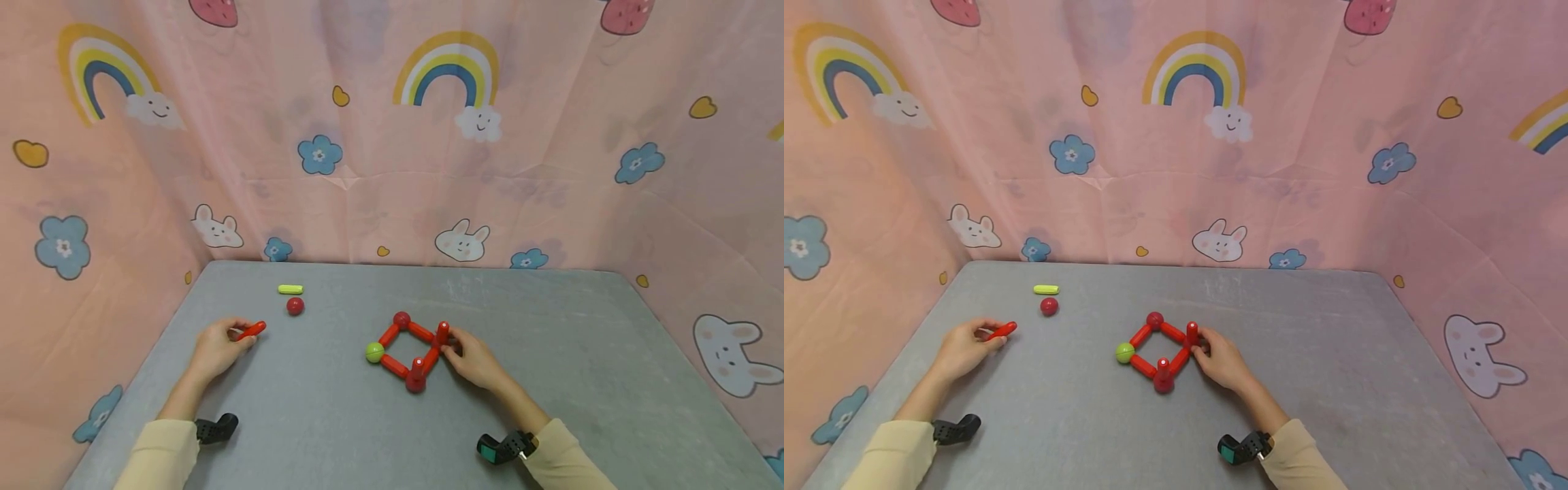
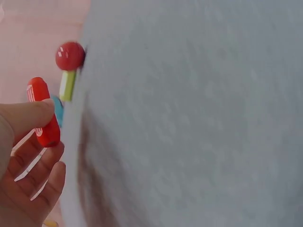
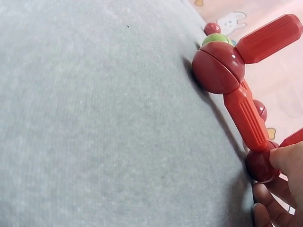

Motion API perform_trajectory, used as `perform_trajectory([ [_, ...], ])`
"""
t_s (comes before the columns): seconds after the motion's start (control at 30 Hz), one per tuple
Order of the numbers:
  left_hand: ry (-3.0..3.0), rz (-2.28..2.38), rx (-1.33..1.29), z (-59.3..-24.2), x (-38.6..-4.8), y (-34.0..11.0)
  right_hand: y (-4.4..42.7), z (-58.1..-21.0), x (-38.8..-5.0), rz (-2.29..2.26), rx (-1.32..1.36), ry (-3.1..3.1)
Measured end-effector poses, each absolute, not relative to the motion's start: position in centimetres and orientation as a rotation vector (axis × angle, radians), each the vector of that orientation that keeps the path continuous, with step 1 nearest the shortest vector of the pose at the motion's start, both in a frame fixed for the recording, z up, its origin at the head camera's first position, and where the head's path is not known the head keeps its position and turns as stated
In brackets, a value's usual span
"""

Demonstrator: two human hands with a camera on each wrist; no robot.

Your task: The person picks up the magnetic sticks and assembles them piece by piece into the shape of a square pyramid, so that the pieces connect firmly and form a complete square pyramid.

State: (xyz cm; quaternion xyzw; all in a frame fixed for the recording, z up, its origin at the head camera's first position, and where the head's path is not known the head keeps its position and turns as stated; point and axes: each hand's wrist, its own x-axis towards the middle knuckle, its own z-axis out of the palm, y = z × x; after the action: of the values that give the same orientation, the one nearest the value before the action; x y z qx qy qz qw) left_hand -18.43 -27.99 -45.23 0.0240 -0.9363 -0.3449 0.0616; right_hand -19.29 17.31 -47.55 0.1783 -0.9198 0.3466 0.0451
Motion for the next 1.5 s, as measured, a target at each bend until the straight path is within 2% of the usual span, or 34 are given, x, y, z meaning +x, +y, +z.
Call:
perform_trajectory([
  [0.47,-2.734,-1.125,-0.142,-43.3,-18.3,-23.5,17.2,-47.5,-19.3,1.045,0.535,-2.815],
  [0.7,-2.676,-1.147,-0.307,-43.3,-18.1,-20.9,17.1,-47.4,-19.2,1.055,0.540,-2.805],
  [1.17,-2.691,-1.311,-0.403,-43.3,-18.2,-15.4,17.0,-47.3,-19.0,1.081,0.521,-2.810],
  [1.5,-2.662,-1.350,-0.591,-43.8,-18.8,-11.9,17.0,-47.3,-18.9,1.079,0.518,-2.796],
])
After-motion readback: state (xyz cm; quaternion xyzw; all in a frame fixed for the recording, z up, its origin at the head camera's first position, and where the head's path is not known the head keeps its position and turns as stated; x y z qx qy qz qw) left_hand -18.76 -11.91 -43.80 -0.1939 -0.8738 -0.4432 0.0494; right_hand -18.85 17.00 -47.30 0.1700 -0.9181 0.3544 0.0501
